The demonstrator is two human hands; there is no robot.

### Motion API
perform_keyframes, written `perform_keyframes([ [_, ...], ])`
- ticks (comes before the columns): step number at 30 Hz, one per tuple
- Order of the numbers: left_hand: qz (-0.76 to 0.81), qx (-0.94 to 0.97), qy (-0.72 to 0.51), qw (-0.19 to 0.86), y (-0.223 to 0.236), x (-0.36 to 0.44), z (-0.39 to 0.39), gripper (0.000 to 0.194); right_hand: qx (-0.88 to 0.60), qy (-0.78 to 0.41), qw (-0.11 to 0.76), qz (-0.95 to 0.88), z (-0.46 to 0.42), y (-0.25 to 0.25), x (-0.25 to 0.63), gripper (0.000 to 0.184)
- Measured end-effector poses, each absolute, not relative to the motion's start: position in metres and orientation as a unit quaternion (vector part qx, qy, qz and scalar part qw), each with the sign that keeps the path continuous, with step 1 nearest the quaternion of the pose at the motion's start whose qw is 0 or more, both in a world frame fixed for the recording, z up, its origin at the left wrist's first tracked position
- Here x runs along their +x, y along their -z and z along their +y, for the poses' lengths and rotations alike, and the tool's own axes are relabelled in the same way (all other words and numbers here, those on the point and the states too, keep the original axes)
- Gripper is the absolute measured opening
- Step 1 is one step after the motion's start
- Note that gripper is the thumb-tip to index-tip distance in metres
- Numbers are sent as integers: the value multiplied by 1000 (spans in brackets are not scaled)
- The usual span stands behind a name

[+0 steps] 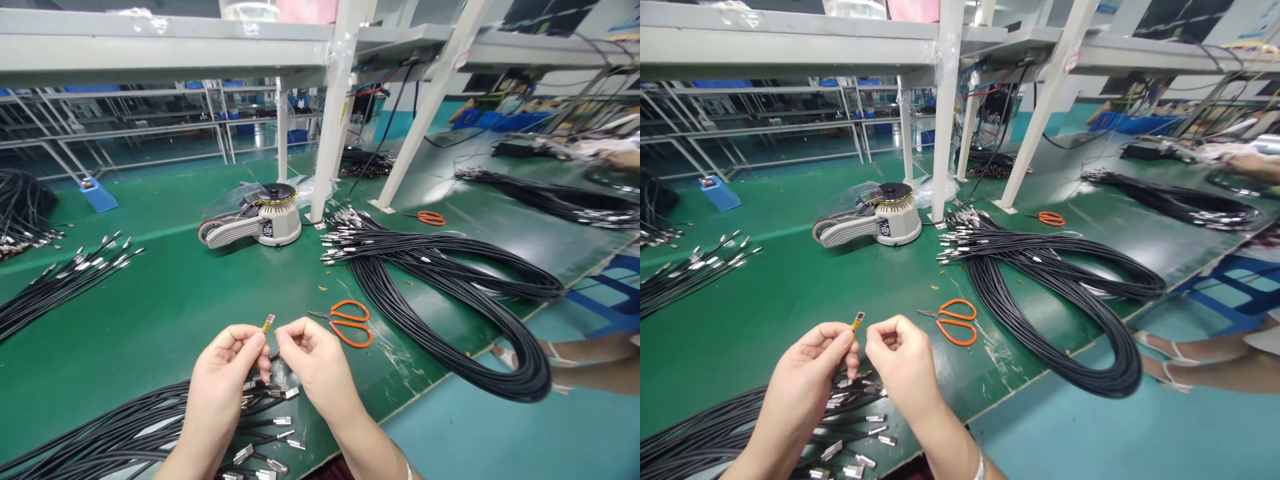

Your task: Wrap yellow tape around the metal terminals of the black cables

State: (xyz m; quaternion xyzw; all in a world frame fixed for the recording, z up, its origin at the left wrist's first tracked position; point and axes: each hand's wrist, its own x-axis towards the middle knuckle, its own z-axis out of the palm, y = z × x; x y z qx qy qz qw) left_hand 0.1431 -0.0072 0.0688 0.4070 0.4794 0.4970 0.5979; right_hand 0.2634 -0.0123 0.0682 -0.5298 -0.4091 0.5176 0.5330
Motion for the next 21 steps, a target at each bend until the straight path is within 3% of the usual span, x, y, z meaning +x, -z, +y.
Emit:
perform_keyframes([
  [15, 441, 346, -494, 664, -72, 142, -4, 24, -484, -537, 557, -409, -14, -60, 279, 19],
  [21, 445, 379, -458, 669, -73, 142, -6, 24, -442, -531, 586, -424, -2, -67, 288, 30],
])
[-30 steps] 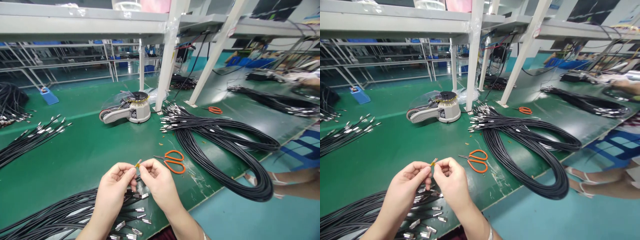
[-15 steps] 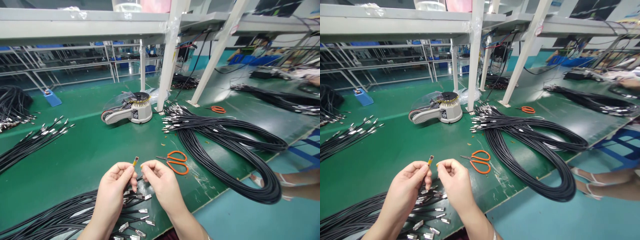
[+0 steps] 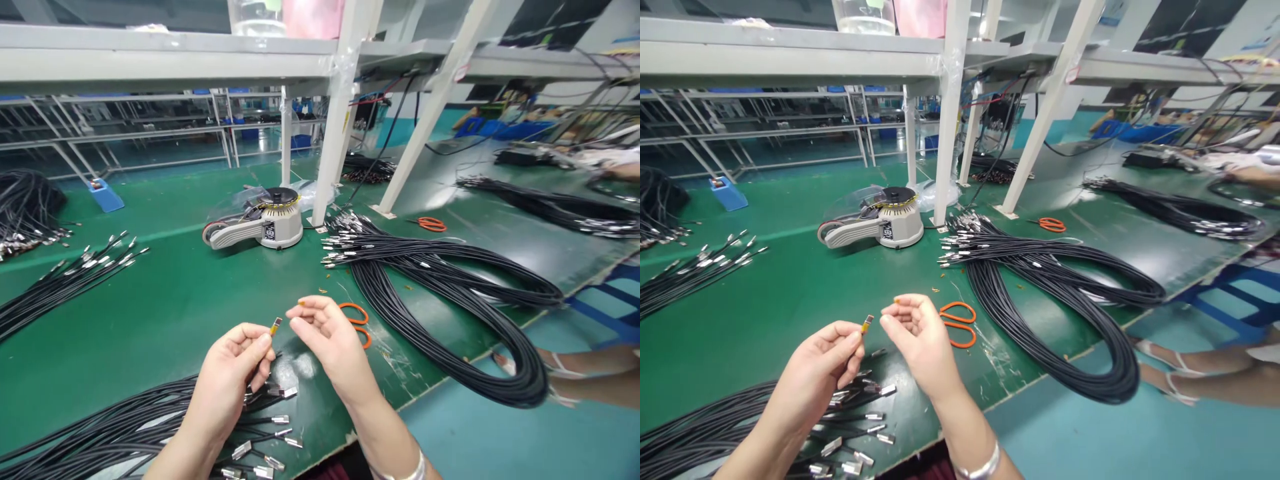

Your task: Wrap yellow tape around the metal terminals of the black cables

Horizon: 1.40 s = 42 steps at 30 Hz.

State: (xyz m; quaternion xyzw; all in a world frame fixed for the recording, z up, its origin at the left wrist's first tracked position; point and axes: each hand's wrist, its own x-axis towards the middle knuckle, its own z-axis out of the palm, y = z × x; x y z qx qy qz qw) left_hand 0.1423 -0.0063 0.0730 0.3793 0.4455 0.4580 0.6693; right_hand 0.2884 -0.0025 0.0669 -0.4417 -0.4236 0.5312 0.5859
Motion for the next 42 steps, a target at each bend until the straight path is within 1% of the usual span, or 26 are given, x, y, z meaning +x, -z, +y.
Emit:
perform_keyframes([
  [4, 447, 414, -431, 666, -76, 144, -8, 25, -442, -534, 545, -472, 5, -80, 288, 29],
  [10, 486, 456, -413, 620, -83, 145, -9, 35, -460, -486, 549, -500, 5, -85, 286, 25],
  [15, 525, 501, -375, 577, -90, 148, -7, 32, -462, -454, 549, -529, 2, -88, 285, 25],
  [17, 535, 531, -377, 538, -91, 149, -8, 30, -466, -444, 550, -532, 1, -89, 284, 24],
  [20, 537, 593, -408, 440, -90, 151, -10, 22, -470, -445, 556, -522, -1, -89, 282, 23],
  [22, 531, 613, -416, 412, -89, 151, -11, 18, -468, -453, 561, -511, -1, -88, 282, 22],
  [24, 528, 602, -404, 443, -88, 150, -11, 19, -464, -461, 565, -503, 0, -87, 282, 23],
  [27, 521, 559, -387, 516, -89, 149, -9, 28, -461, -466, 568, -498, 2, -86, 283, 23],
  [30, 508, 530, -387, 557, -90, 148, -7, 34, -465, -470, 567, -491, 4, -87, 282, 24],
  [32, 507, 516, -391, 569, -89, 148, -5, 33, -461, -479, 568, -485, 5, -88, 281, 25],
  [35, 498, 482, -415, 590, -87, 147, -2, 30, -439, -501, 576, -474, 6, -88, 284, 22],
  [39, 440, 421, -424, 670, -82, 144, 2, 26, -446, -514, 597, -424, 6, -77, 303, 23],
  [42, 395, 382, -418, 723, -80, 142, 4, 24, -451, -549, 605, -360, -5, -64, 322, 24],
])
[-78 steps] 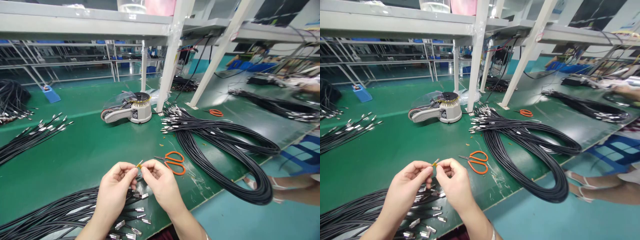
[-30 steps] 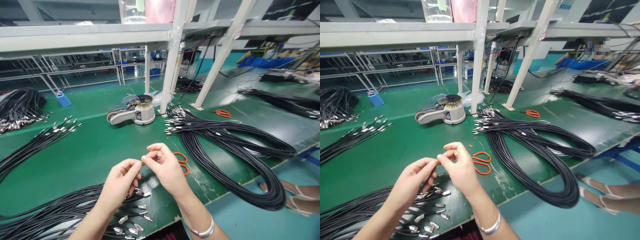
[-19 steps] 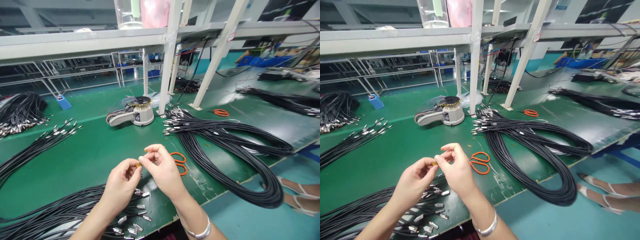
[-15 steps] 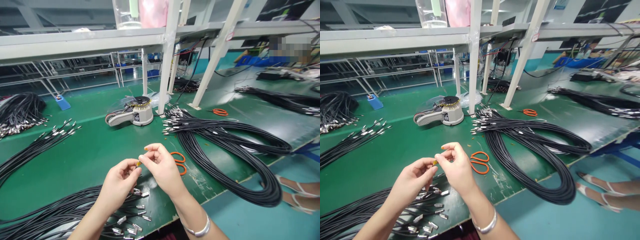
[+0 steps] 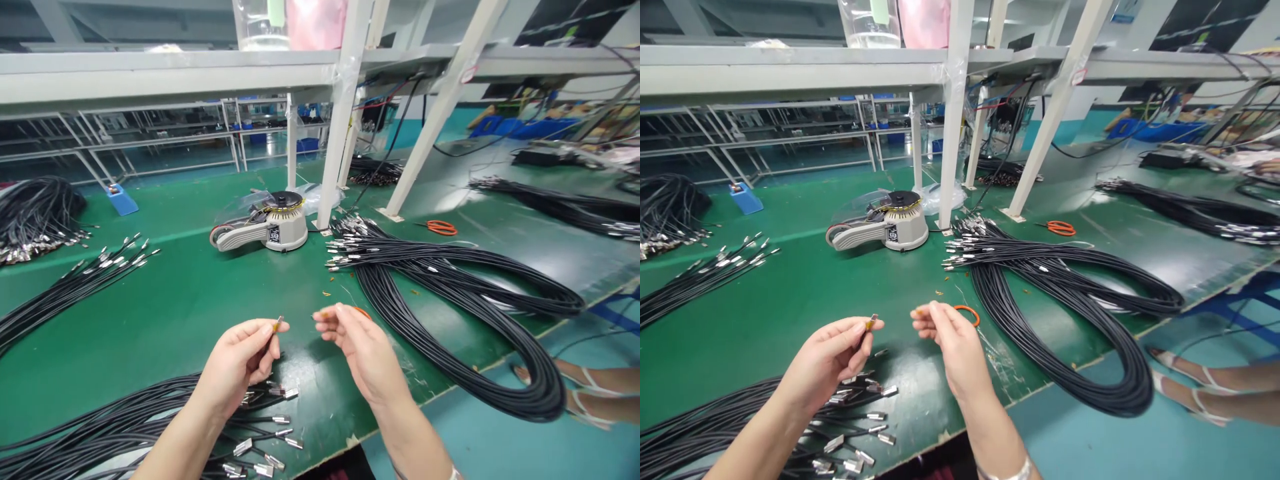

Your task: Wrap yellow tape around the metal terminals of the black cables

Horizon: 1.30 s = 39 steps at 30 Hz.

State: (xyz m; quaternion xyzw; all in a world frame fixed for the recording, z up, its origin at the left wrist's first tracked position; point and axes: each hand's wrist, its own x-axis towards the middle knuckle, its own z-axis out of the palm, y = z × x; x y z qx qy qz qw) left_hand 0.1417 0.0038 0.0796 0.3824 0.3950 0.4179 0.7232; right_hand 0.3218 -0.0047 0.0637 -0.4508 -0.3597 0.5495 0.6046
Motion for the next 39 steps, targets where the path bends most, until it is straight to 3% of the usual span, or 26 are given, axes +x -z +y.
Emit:
perform_keyframes([
  [5, 374, 354, -387, 765, -76, 142, 6, 24, -470, -571, 586, -331, -46, -42, 352, 27],
  [11, 440, 464, -344, 688, -72, 152, 3, 19, -590, -528, 511, -334, -76, -34, 370, 25],
  [14, 461, 501, -330, 654, -73, 156, 1, 17, -597, -526, 478, -372, -67, -42, 367, 24],
  [26, 477, 509, -332, 636, -72, 158, 3, 35, -545, -497, 487, -468, -1, -49, 351, 37],
  [31, 526, 614, -335, 485, -69, 163, 2, 18, -538, -451, 472, -534, 7, -41, 366, 34],
  [36, 488, 731, -372, 299, -63, 167, -1, 20, -537, -321, 417, -660, 8, -51, 367, 25],
  [39, 466, 763, -379, 241, -57, 168, -2, 21, -539, -375, 414, -630, 6, -64, 354, 21],
])
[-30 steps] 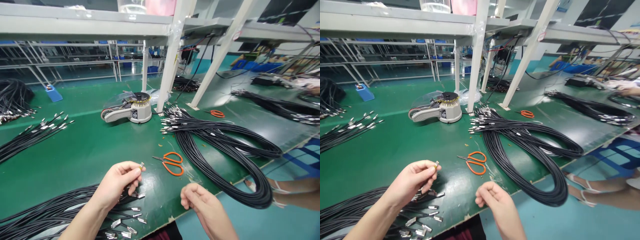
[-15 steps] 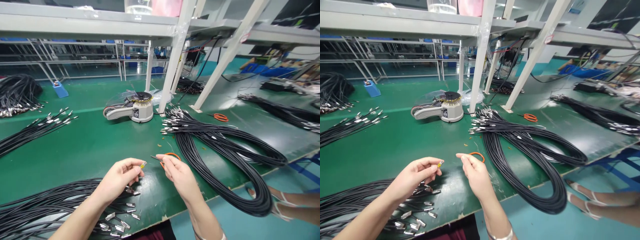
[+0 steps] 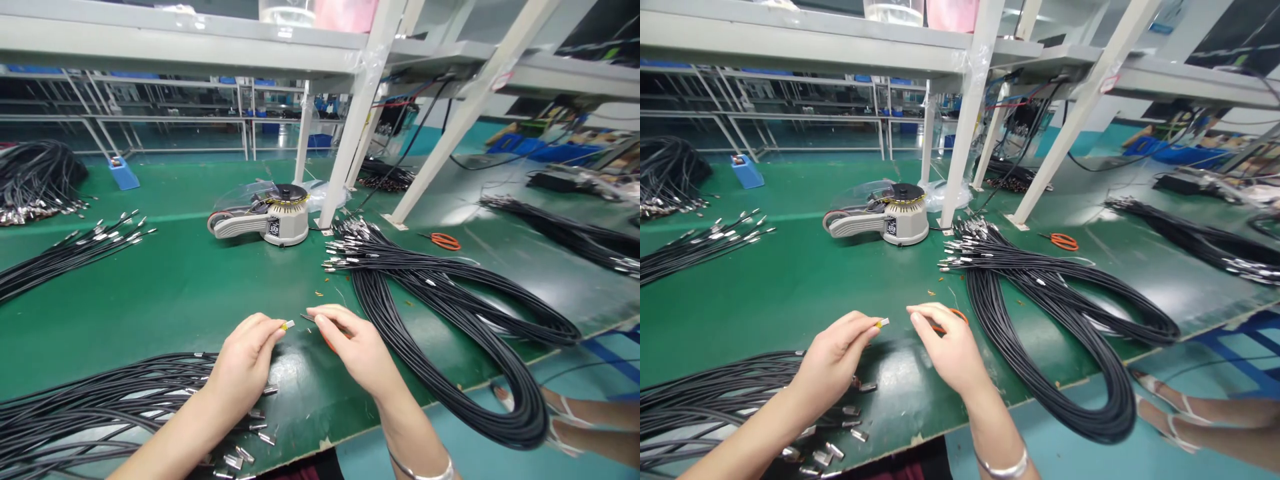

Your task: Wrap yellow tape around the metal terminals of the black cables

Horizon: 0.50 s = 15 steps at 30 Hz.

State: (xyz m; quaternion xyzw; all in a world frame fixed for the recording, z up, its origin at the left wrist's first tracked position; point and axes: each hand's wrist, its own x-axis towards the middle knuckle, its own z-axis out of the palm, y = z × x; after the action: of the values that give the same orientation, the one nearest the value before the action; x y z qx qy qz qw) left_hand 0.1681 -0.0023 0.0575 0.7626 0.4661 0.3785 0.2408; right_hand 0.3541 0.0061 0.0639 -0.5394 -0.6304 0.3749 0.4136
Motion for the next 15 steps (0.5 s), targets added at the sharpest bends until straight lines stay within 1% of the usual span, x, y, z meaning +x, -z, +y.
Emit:
perform_keyframes([
  [3, 454, 779, -379, 210, -54, 168, -4, 24, -527, -472, 407, -578, 6, -70, 341, 20],
  [7, 444, 793, -368, 198, -52, 165, -5, 26, -500, -545, 398, -542, 8, -68, 332, 16],
  [12, 452, 804, -336, 189, -51, 165, -7, 28, -501, -561, 376, -541, 8, -69, 330, 18],
  [15, 452, 803, -326, 210, -54, 160, -6, 30, -503, -556, 380, -541, 8, -71, 330, 19],
])
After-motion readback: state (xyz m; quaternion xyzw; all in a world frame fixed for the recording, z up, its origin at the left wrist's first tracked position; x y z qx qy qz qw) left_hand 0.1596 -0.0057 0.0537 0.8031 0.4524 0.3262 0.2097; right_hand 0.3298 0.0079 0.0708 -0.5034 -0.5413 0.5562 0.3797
